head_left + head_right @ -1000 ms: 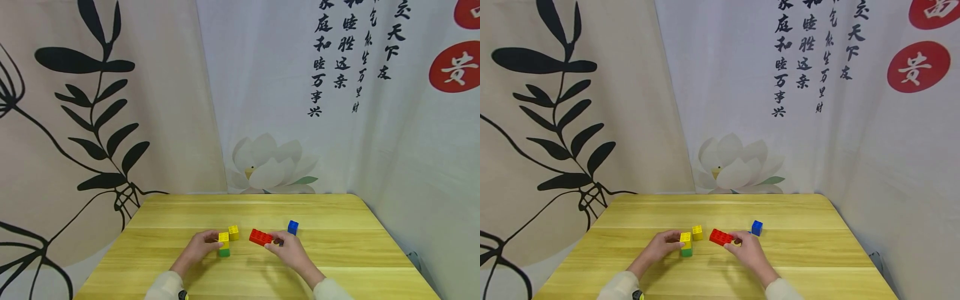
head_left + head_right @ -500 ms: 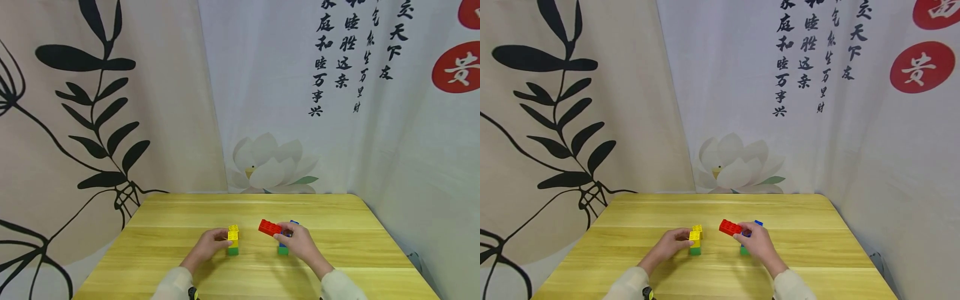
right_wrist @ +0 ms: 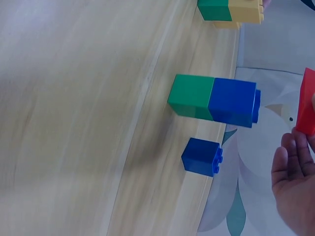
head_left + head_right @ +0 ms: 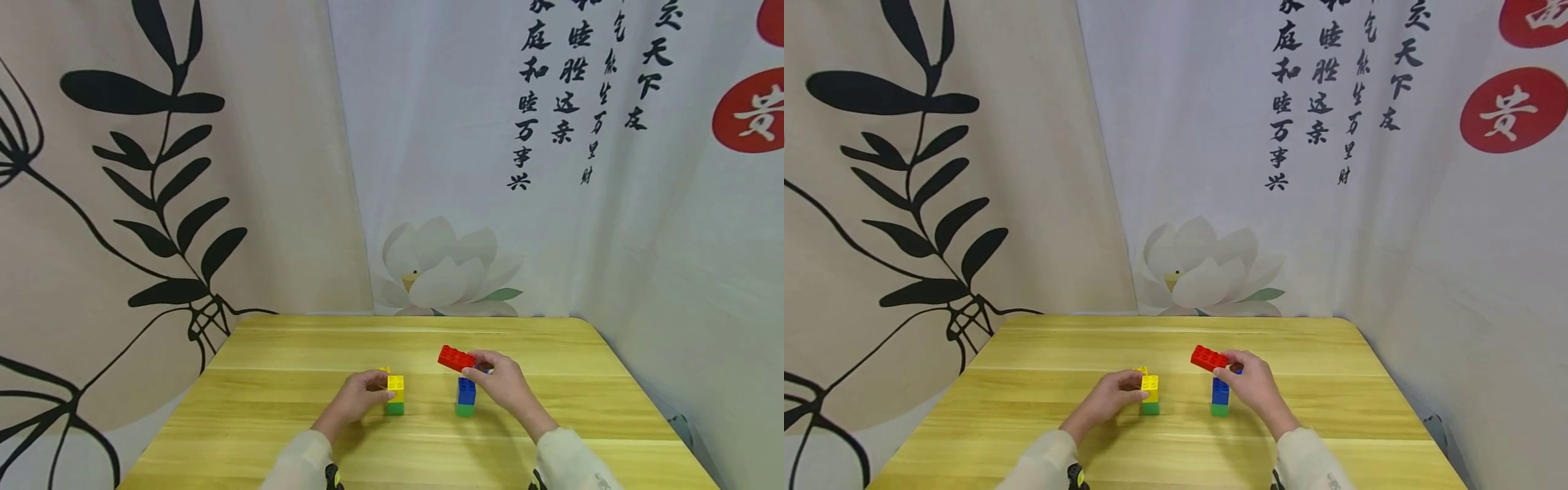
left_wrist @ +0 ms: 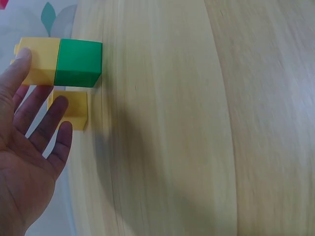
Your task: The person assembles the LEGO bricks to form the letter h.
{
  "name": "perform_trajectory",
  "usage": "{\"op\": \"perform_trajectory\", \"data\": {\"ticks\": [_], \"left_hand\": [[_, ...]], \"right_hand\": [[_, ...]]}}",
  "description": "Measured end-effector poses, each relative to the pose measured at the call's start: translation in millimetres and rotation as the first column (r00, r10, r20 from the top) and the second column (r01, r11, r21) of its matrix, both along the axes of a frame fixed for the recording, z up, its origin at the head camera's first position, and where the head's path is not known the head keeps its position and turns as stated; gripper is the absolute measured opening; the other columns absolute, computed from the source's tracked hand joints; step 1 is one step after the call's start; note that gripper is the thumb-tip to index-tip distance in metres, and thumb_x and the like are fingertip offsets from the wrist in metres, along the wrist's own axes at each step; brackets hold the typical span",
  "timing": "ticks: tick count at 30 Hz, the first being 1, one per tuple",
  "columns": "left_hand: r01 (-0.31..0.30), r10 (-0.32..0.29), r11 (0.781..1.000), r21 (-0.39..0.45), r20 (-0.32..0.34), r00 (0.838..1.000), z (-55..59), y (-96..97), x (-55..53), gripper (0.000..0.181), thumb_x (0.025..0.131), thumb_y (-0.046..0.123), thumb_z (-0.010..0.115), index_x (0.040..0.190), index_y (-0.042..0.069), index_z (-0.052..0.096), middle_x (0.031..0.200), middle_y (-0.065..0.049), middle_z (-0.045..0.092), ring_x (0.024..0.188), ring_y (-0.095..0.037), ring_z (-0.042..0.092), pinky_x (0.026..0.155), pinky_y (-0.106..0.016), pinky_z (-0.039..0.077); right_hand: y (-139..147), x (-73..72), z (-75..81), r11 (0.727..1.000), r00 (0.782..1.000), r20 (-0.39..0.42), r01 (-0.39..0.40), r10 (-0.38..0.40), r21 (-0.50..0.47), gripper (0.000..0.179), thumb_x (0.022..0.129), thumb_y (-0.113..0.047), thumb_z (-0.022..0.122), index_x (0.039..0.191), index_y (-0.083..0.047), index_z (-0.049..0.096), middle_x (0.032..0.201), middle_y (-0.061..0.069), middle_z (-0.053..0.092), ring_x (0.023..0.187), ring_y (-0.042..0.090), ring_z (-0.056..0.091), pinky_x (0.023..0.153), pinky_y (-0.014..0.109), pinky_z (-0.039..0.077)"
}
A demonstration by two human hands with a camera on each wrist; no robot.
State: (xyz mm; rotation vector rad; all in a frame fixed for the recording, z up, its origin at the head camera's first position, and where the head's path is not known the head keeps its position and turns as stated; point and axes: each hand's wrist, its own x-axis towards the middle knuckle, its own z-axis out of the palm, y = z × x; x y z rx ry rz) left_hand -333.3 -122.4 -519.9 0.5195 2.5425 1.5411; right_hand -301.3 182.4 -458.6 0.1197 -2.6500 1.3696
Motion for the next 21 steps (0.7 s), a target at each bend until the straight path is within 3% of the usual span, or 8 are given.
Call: {"op": "perform_trajectory", "data": {"ticks": [12,21], "left_hand": [[0.035,-0.034,0.998,0.043,-0.006,0.999,-0.6,22.0,-2.7,0.036,0.091,0.02,0.074,0.122,0.003,0.066,0.112,-0.007,0.067,0.104,-0.028,0.063,0.089,-0.044,0.053],[0.019,-0.019,0.999,0.036,0.009,1.0,-2.7,36.4,-7.3,0.036,0.09,0.022,0.075,0.121,0.006,0.067,0.109,-0.003,0.068,0.101,-0.022,0.064,0.087,-0.04,0.053]], "right_hand": [[9,-1.7,-0.4,1.0,1.0,0.009,0.009,-0.009,-0.009,0.038,0.09,-0.016,0.075,0.124,-0.001,0.066,0.098,0.005,0.067,0.092,0.022,0.06,0.069,0.031,0.055],[14,-5.4,-1.5,1.0,1.0,0.019,0.007,-0.007,0.0,0.037,0.089,-0.012,0.074,0.124,0.0,0.066,0.095,0.003,0.065,0.091,0.022,0.059,0.067,0.03,0.054]]}}
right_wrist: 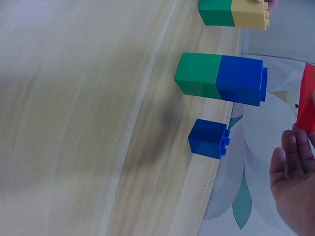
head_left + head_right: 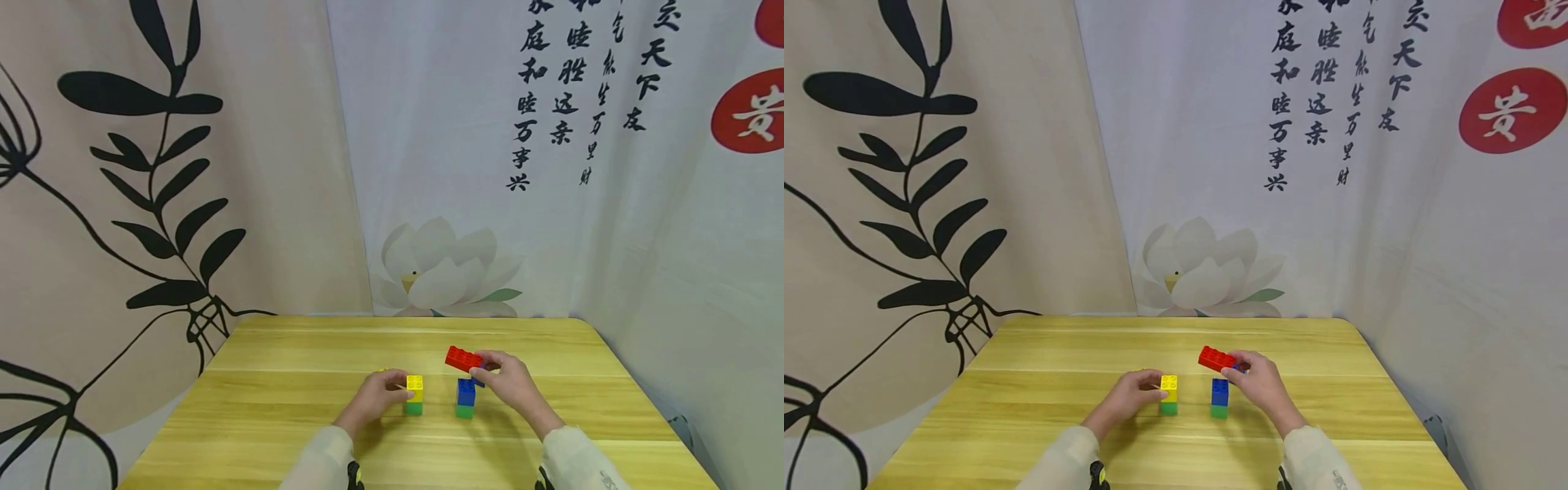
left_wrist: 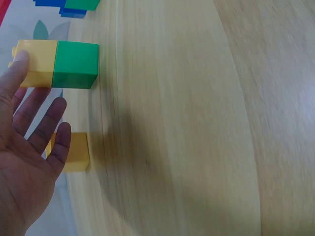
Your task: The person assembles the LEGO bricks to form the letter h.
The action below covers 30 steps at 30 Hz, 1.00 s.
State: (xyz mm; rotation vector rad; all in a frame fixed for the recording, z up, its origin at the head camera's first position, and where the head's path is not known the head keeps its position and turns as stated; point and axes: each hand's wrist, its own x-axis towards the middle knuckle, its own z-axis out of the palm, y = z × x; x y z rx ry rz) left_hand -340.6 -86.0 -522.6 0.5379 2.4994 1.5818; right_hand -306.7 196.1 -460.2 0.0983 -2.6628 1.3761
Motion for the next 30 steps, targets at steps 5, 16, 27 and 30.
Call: {"op": "perform_trajectory", "data": {"ticks": [5,16,27,30], "left_hand": [[-0.001,0.001,1.0,0.006,0.02,1.0,0.8,8.8,-0.9,0.034,0.09,0.022,0.075,0.119,0.008,0.068,0.108,-0.001,0.068,0.101,-0.023,0.063,0.089,-0.041,0.053],[-0.02,0.021,1.0,-0.012,0.053,0.998,2.3,25.7,-0.2,0.037,0.089,0.023,0.077,0.122,0.01,0.068,0.111,-0.001,0.068,0.1,-0.021,0.063,0.09,-0.044,0.052],[-0.01,0.008,1.0,0.016,0.089,0.996,2.9,40.1,0.4,0.037,0.089,0.024,0.076,0.122,0.011,0.069,0.109,0.002,0.068,0.098,-0.019,0.063,0.088,-0.038,0.054],[-0.008,0.007,1.0,0.012,0.078,0.997,1.3,42.4,-0.5,0.038,0.089,0.024,0.076,0.123,0.011,0.068,0.11,0.001,0.068,0.098,-0.019,0.063,0.087,-0.038,0.054]], "right_hand": [[1,-3.0,0.2,1.0,1.0,0.012,-0.003,0.003,0.015,0.038,0.089,-0.012,0.074,0.125,-0.001,0.066,0.097,0.004,0.065,0.09,0.023,0.059,0.066,0.03,0.052],[2,-6.1,0.1,1.0,0.999,0.046,-0.018,0.016,0.025,0.038,0.09,-0.015,0.073,0.126,-0.004,0.066,0.103,0.005,0.064,0.095,0.025,0.057,0.072,0.034,0.053],[0,-8.0,-3.7,0.998,0.996,0.066,-0.062,0.061,0.018,0.036,0.09,-0.017,0.074,0.124,-0.006,0.068,0.105,0.003,0.064,0.094,0.022,0.056,0.075,0.034,0.053],[-1,-7.7,-4.1,0.997,0.994,0.073,-0.077,0.076,0.009,0.035,0.09,-0.016,0.074,0.123,-0.006,0.068,0.104,0.003,0.065,0.093,0.021,0.056,0.076,0.035,0.053]]}}
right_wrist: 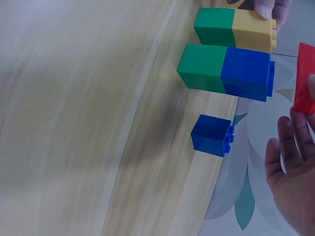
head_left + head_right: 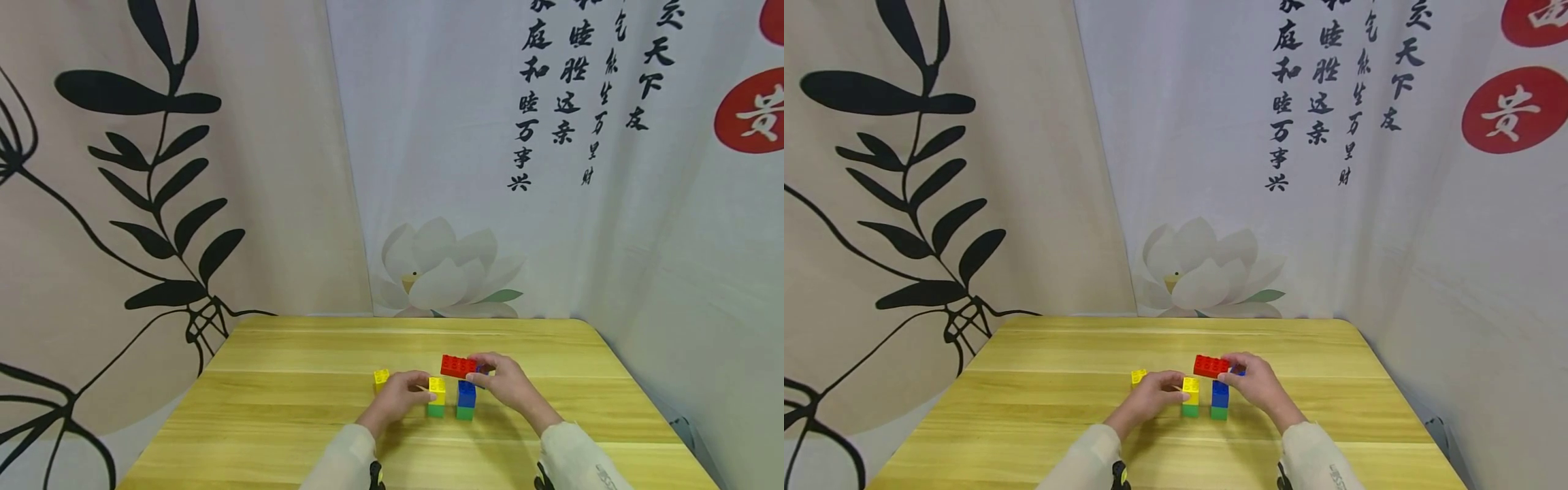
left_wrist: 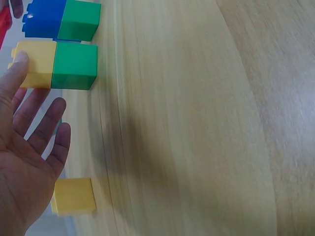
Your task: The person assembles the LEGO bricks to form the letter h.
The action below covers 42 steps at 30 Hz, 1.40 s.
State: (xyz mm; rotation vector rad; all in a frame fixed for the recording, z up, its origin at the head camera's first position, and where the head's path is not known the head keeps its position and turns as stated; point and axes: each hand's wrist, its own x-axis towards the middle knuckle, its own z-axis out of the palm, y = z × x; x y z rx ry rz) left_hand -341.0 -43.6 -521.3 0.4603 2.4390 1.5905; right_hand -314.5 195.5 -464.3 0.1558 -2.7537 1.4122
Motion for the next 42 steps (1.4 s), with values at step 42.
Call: {"op": "perform_trajectory", "data": {"ticks": [42], "left_hand": [[0.036,-0.036,0.999,-0.002,0.009,0.999,1.3,10.4,-3.2,0.029,0.089,0.023,0.075,0.118,0.016,0.072,0.111,0.005,0.069,0.095,-0.015,0.062,0.087,-0.037,0.053]], "right_hand": [[-3,-3.9,-16.4,0.993,0.992,0.055,-0.115,0.117,-0.038,0.036,0.089,-0.012,0.075,0.123,-0.003,0.067,0.114,0.006,0.067,0.094,0.02,0.062,0.085,0.042,0.055]]}}
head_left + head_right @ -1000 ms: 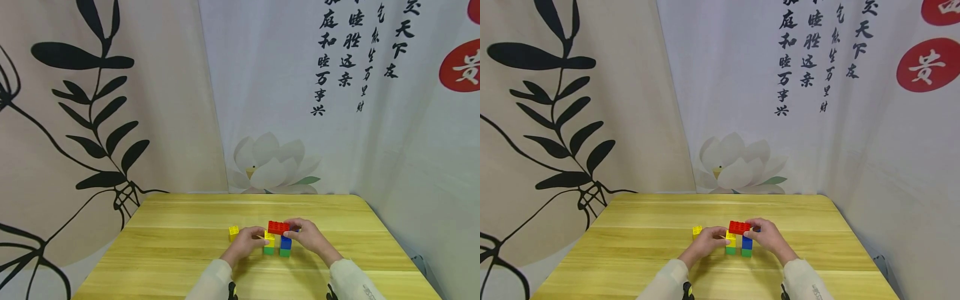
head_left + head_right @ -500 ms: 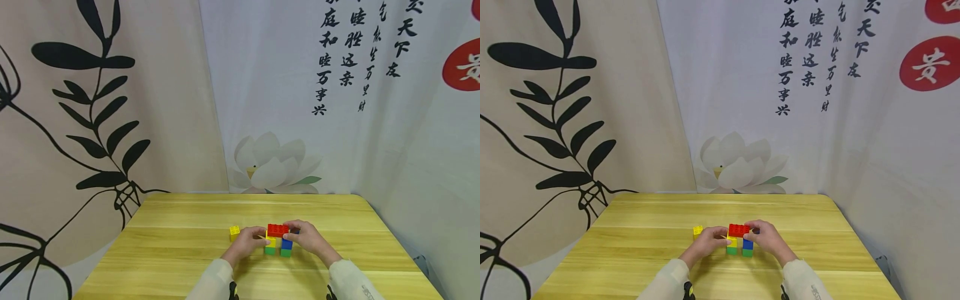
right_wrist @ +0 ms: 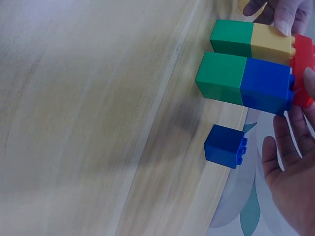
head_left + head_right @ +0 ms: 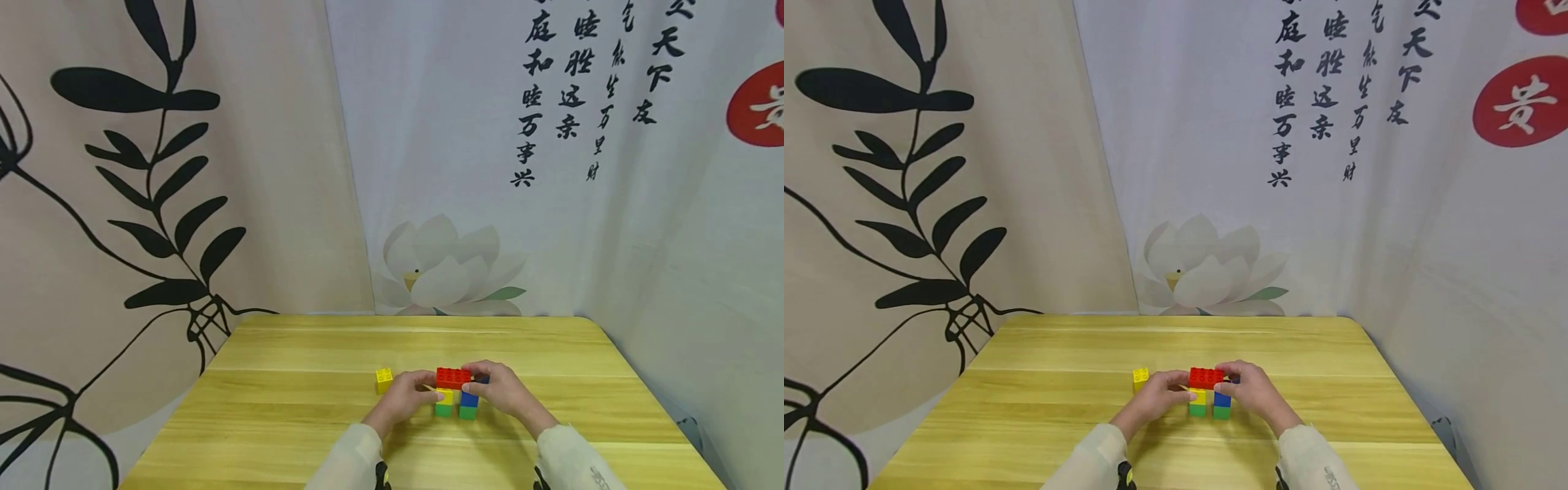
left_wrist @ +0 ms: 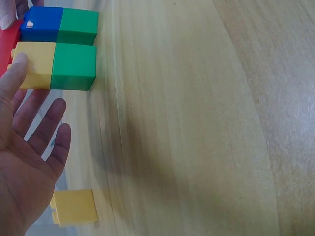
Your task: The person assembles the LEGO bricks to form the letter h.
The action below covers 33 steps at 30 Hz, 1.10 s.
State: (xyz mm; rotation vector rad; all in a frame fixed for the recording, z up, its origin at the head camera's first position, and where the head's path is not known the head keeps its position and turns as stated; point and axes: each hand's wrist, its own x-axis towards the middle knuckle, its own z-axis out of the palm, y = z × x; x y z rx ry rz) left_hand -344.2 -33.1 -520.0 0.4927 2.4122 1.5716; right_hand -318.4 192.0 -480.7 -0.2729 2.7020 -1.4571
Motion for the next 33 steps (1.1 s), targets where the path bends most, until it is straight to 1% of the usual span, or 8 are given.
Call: {"op": "perform_trajectory", "data": {"ticks": [5,12,19,23,26,27,30,33], "left_hand": [[0.01,-0.01,1.0,0.007,-0.019,1.0,1.2,0.5,0.8,0.029,0.09,0.02,0.075,0.118,0.014,0.072,0.111,0.004,0.07,0.095,-0.015,0.063,0.087,-0.037,0.054],[0.016,-0.016,1.0,0.002,-0.035,0.999,1.9,1.1,2.0,0.029,0.09,0.019,0.075,0.118,0.013,0.071,0.11,0.002,0.07,0.094,-0.016,0.063,0.086,-0.037,0.054],[0.002,-0.002,1.0,-0.003,-0.02,1.0,4.2,2.5,2.9,0.03,0.09,0.02,0.075,0.119,0.013,0.07,0.11,0.004,0.069,0.094,-0.017,0.062,0.087,-0.038,0.054],[-0.006,0.006,1.0,-0.015,-0.022,1.0,4.7,2.8,3.2,0.03,0.09,0.021,0.076,0.118,0.014,0.07,0.11,0.004,0.069,0.097,-0.018,0.061,0.089,-0.041,0.052],[-0.014,0.013,1.0,-0.018,-0.027,1.0,4.8,2.0,3.7,0.035,0.089,0.025,0.076,0.122,0.015,0.069,0.112,0.004,0.068,0.1,-0.02,0.06,0.09,-0.043,0.052],[-0.013,0.012,1.0,-0.017,-0.038,0.999,5.0,1.5,3.9,0.037,0.089,0.027,0.076,0.123,0.014,0.067,0.113,0.003,0.068,0.1,-0.02,0.061,0.089,-0.044,0.052],[-0.012,0.012,1.0,0.0,-0.057,0.998,6.2,0.4,3.6,0.044,0.09,0.032,0.075,0.129,0.013,0.064,0.114,0.001,0.068,0.102,-0.021,0.061,0.087,-0.043,0.053],[-0.009,0.01,1.0,0.009,-0.076,0.997,8.5,0.2,2.9,0.041,0.092,0.034,0.071,0.128,0.015,0.065,0.113,0.002,0.068,0.101,-0.019,0.061,0.086,-0.04,0.054]], "right_hand": [[1.9,-1.6,-0.1,1.0,1.0,-0.004,-0.027,0.027,0.003,0.037,0.09,-0.015,0.074,0.124,-0.003,0.067,0.111,0.004,0.066,0.094,0.021,0.061,0.085,0.042,0.054],[2.0,-2.5,-1.5,1.0,1.0,0.0,-0.022,0.022,0.018,0.036,0.089,-0.016,0.075,0.123,-0.005,0.068,0.106,0.001,0.066,0.092,0.021,0.059,0.085,0.042,0.053],[3.2,-2.3,-0.9,0.999,0.999,0.005,-0.035,0.035,0.017,0.035,0.089,-0.016,0.075,0.122,-0.005,0.068,0.105,0.001,0.065,0.091,0.021,0.059,0.085,0.042,0.053],[3.5,-1.6,1.0,0.998,0.999,-0.001,-0.051,0.052,0.02,0.035,0.089,-0.015,0.075,0.122,-0.003,0.068,0.105,0.003,0.065,0.09,0.021,0.059,0.085,0.043,0.053],[2.9,-1.4,2.2,0.998,0.999,-0.002,-0.054,0.054,0.023,0.035,0.089,-0.015,0.075,0.121,-0.003,0.068,0.104,0.002,0.065,0.09,0.021,0.059,0.085,0.043,0.053],[2.6,-1.6,2.3,0.998,0.999,-0.001,-0.052,0.052,0.025,0.035,0.089,-0.015,0.075,0.121,-0.004,0.068,0.103,0.002,0.065,0.089,0.02,0.059,0.085,0.043,0.053],[1.8,-2.5,2.2,0.998,0.999,0.002,-0.048,0.048,0.032,0.033,0.089,-0.013,0.075,0.12,-0.005,0.069,0.103,0.001,0.065,0.089,0.02,0.059,0.085,0.043,0.053],[1.6,-3.2,1.7,0.998,0.999,0.006,-0.046,0.046,0.037,0.033,0.089,-0.012,0.075,0.12,-0.005,0.069,0.102,0.001,0.065,0.089,0.02,0.058,0.085,0.043,0.053]]}}
